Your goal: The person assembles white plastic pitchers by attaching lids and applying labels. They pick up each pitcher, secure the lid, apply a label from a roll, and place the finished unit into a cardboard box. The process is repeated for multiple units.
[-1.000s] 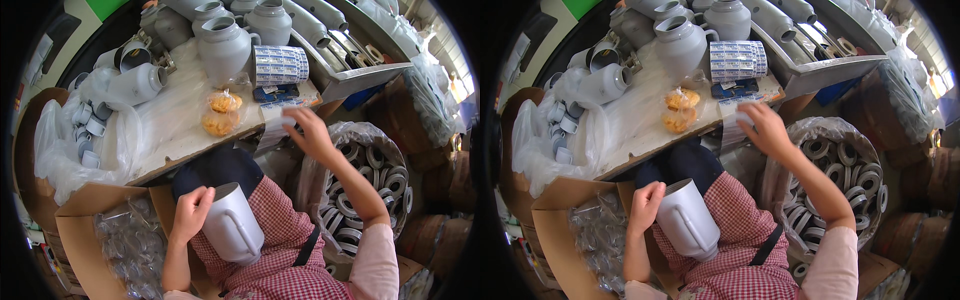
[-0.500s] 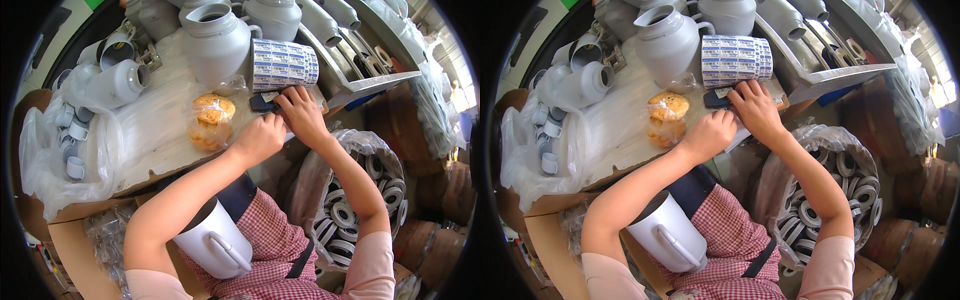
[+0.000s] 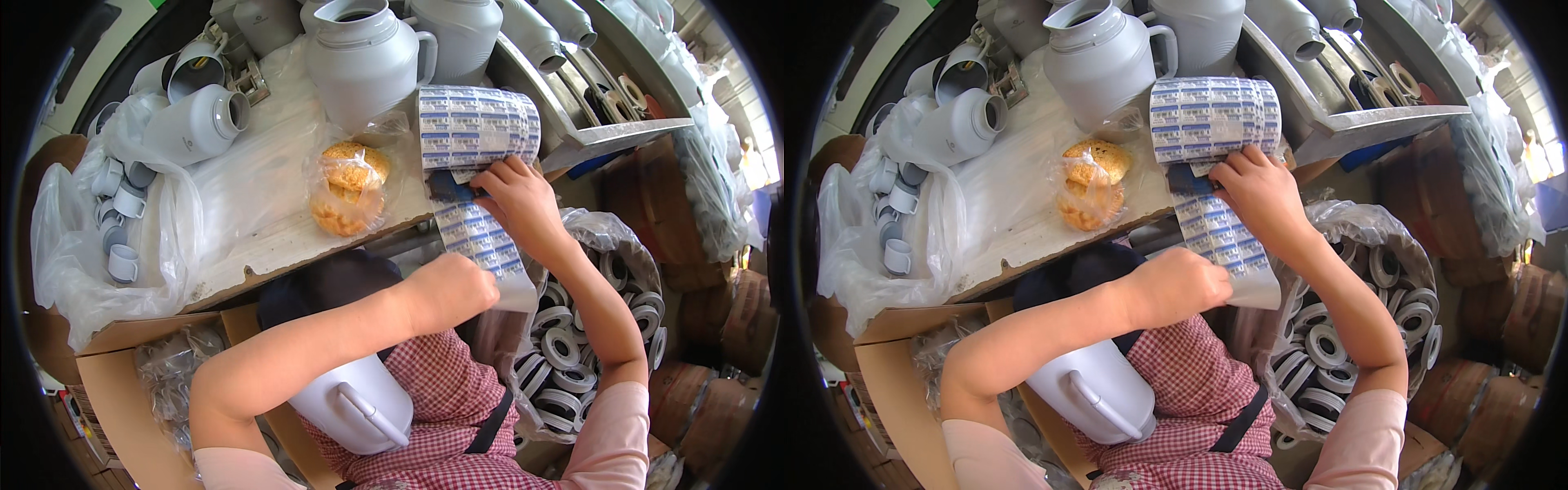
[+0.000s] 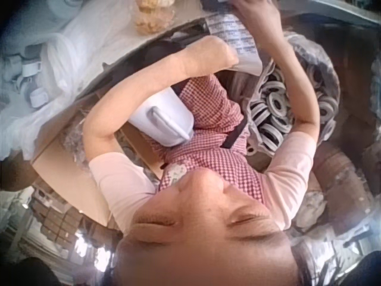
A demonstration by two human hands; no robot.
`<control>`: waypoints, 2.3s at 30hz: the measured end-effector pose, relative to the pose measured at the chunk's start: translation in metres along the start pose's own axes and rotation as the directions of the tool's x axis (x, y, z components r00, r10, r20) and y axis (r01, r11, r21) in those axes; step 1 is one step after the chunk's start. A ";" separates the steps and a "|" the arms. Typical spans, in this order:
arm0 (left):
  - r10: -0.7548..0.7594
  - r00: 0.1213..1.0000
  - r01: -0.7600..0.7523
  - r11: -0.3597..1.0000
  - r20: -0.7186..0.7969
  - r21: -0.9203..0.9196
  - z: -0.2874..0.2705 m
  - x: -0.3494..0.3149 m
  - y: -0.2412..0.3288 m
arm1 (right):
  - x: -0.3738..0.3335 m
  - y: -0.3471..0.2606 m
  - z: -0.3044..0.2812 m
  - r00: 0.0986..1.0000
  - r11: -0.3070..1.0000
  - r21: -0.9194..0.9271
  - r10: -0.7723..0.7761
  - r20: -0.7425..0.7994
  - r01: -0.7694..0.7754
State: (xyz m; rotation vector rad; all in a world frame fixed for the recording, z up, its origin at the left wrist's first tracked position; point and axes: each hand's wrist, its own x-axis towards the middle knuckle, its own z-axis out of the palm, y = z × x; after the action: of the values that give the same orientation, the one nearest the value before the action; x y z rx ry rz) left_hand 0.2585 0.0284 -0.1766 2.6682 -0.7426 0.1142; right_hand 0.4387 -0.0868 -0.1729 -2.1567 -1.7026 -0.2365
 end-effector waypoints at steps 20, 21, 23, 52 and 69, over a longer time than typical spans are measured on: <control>-0.092 0.989 0.070 0.981 0.113 0.183 0.014 0.000 -0.036 | 0.044 0.025 0.024 0.997 0.997 -0.072 0.017 -0.071 -0.022; -0.121 0.986 0.106 0.986 0.116 0.129 0.008 -0.003 -0.037 | 0.045 0.026 0.024 0.998 0.995 -0.075 0.062 -0.019 -0.064; -0.162 0.979 0.165 0.986 0.120 -0.020 -0.011 -0.012 -0.034 | 0.035 0.027 0.022 0.974 0.994 0.096 0.062 -0.217 -0.042; -0.917 0.355 0.295 0.292 -0.180 -0.910 -0.012 -0.241 0.142 | -0.092 0.000 0.049 0.763 0.444 0.738 0.629 0.147 -0.509; -0.854 0.410 0.384 0.481 -0.320 -0.788 -0.020 -0.227 0.135 | -0.093 -0.085 -0.011 0.898 0.962 0.022 0.261 -0.354 -0.271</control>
State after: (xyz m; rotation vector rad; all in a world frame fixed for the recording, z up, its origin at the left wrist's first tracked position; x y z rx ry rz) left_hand -0.0053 0.0384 -0.1535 1.8098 0.5359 0.5281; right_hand 0.3343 -0.1585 -0.1804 -2.1764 -1.1972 -0.5381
